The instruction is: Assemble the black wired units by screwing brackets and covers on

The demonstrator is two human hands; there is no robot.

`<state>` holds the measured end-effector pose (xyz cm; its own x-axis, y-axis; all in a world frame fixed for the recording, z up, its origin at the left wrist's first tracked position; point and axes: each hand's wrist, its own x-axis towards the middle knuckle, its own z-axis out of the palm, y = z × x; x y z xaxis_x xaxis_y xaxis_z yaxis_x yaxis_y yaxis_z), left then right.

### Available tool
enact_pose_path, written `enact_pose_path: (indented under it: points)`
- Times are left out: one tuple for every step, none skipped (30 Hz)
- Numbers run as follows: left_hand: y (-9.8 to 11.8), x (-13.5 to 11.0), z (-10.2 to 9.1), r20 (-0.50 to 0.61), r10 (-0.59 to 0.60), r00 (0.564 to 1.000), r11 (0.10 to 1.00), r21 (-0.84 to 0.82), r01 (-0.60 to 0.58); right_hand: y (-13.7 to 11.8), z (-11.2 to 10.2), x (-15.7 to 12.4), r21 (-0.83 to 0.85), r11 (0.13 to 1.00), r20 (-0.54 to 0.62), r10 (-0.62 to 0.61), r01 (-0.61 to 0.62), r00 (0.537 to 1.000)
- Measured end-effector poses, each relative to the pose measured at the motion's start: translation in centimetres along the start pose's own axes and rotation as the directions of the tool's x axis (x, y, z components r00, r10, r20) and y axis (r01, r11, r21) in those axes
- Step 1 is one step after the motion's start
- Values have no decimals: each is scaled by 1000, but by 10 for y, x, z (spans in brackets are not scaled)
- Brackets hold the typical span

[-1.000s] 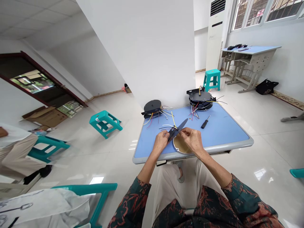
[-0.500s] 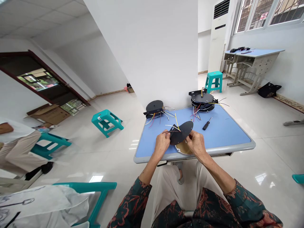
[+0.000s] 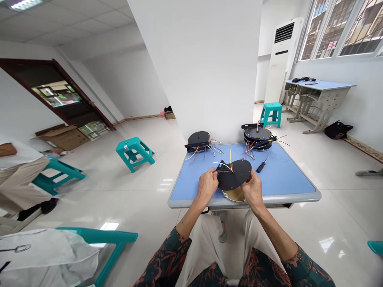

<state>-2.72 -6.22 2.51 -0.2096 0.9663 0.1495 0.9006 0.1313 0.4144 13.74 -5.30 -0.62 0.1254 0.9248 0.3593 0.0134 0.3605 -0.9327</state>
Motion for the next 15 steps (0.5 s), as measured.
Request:
enact_pose_path:
  points:
    - [0,0,-2,-4,-2,1000,1000,1,2,2,-3,1,59,998,13,22,-22,1000]
    - [0,1,-4,-7,-2,1000,1000,2,2,2,-8,2,107,993,31,41,-44,999]
    - [0,1,-5,-7,-4,1000,1000,6,4,2,-14,3,133,990,34,50,-54,998]
    - [-1,2,-7,-7,-6,1000,1000,13,6,-1,-21,4,125,991,10,45,-46,999]
    - [-1,2,-8,-6,-10,1000,1000,18,10,-5,-28,5,73,997,-51,9,-5,999]
    - [0,3,-9,-6,-13,1000,1000,23,13,-12,-35,6,-21,998,-141,-66,64,988]
    - [0,3,-10,-9,-15,1000,1000,25,15,-20,-40,8,-145,979,-207,-171,143,963]
    - [2,3,-10,-12,-13,1000,1000,24,14,-29,-44,10,-274,934,-208,-289,228,934]
    - [3,4,-10,-16,-10,1000,1000,24,10,-38,-46,13,-387,868,-123,-384,312,915]
    - [5,3,-10,-19,-6,1000,1000,25,6,-46,-45,17,-474,788,7,-441,391,897]
    - [6,3,-11,-19,0,1000,999,32,1,-52,-42,22,-546,707,142,-450,449,882]
    - [8,2,-11,-19,5,1000,999,43,-4,-57,-39,28,-603,635,259,-417,483,871]
    - [10,1,-11,-18,8,1000,998,57,-7,-60,-34,33,-643,581,349,-358,499,866]
    - [12,-1,-12,-16,11,1000,997,74,-10,-61,-30,39,-669,549,411,-287,501,865]
    - [13,-2,-12,-16,14,1000,996,91,-13,-61,-25,44,-680,540,455,-219,496,863]
